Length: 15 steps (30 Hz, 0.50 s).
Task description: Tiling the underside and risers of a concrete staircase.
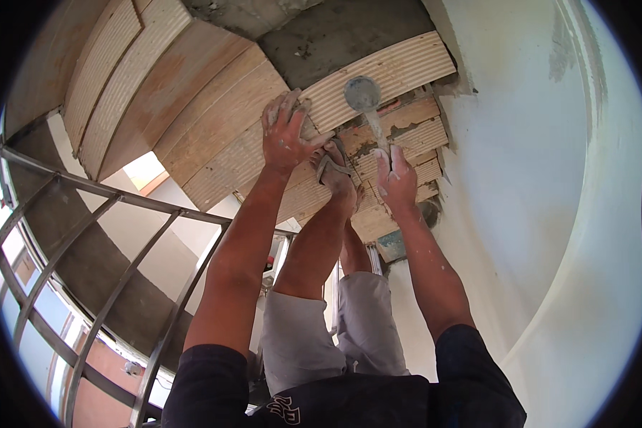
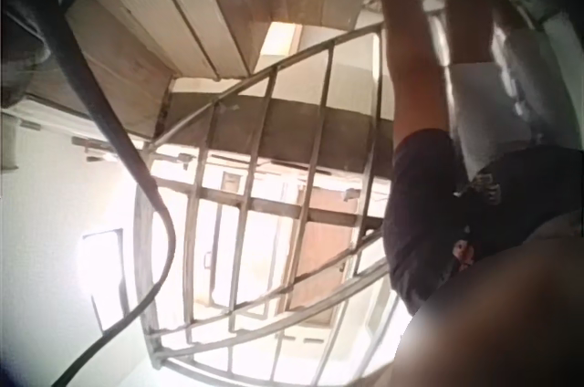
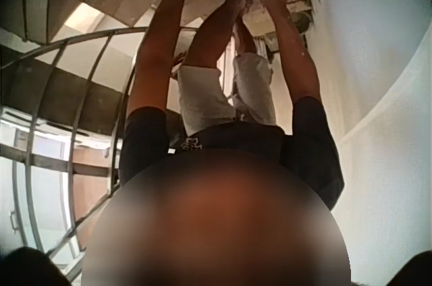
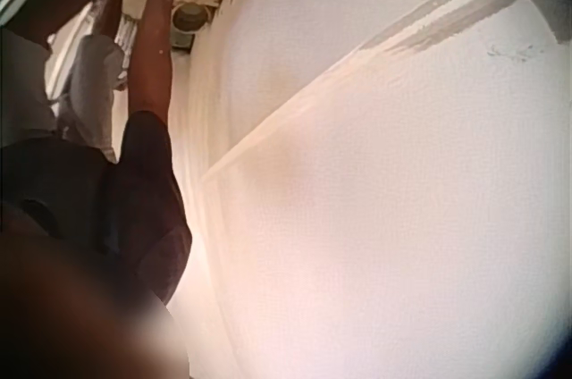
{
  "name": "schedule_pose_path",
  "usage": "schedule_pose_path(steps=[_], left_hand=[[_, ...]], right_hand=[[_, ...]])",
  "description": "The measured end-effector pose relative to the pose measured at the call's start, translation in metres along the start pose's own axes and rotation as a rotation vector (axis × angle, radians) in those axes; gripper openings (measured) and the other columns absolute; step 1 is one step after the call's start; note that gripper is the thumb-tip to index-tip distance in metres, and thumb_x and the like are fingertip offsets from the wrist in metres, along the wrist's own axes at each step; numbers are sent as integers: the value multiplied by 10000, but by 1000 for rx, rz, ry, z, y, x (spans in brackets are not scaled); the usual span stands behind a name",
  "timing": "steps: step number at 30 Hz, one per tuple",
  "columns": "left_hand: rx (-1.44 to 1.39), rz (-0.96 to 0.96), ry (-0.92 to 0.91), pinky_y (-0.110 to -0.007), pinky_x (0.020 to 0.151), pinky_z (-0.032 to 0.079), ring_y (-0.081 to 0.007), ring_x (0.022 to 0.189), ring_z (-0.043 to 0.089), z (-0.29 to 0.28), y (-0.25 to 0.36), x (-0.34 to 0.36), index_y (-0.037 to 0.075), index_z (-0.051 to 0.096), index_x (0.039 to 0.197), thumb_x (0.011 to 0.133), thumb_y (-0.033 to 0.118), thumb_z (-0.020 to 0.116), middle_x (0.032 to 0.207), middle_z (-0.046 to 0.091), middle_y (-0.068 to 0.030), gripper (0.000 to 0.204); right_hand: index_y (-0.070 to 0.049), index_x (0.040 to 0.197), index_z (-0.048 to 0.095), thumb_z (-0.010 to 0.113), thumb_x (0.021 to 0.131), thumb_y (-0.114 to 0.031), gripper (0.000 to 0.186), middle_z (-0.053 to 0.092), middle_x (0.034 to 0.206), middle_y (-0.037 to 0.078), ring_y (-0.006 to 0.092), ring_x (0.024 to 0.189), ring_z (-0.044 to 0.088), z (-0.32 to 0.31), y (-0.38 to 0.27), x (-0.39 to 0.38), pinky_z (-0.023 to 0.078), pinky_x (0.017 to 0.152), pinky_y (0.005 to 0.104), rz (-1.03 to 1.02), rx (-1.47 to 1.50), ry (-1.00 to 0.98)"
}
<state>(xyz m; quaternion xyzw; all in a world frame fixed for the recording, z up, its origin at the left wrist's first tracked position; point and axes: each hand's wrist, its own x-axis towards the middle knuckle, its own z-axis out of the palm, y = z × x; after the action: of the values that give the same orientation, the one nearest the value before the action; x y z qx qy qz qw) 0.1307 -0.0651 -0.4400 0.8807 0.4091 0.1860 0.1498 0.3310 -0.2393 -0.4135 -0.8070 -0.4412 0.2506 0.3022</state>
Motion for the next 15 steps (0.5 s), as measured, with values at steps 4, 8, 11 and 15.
schedule_pose_path(steps=[4,8,11,15], left_hand=[[4,-6,-9,-537,1141,358,-395,1308,520,0,-2,0,60,671,1235,685,529,877,1422,586,-154,752],[-32,40,33,-552,1121,375,-416,1300,519,2,0,2,53,665,1228,675,507,891,1416,590,-159,750],[-29,51,26,-554,1114,382,-411,1308,516,1,3,4,49,663,1229,682,493,896,1418,590,-152,741],[-1,38,19,-554,1120,377,-414,1316,511,0,5,4,53,658,1248,685,478,903,1436,583,-152,746]], right_hand=[[-43,1013,578,659,998,-324,293,694,805,236,476,741,677,1,2,1,536,612,514,18,-4,78],[-60,1014,572,672,987,-348,306,685,767,229,477,711,672,-1,4,4,532,591,524,166,-85,0],[-70,1025,562,657,996,-359,305,674,739,225,475,674,663,-4,4,10,517,561,529,59,0,90],[-73,1048,554,636,1012,-362,302,675,742,224,473,679,666,-13,8,23,520,572,532,148,-46,66]])
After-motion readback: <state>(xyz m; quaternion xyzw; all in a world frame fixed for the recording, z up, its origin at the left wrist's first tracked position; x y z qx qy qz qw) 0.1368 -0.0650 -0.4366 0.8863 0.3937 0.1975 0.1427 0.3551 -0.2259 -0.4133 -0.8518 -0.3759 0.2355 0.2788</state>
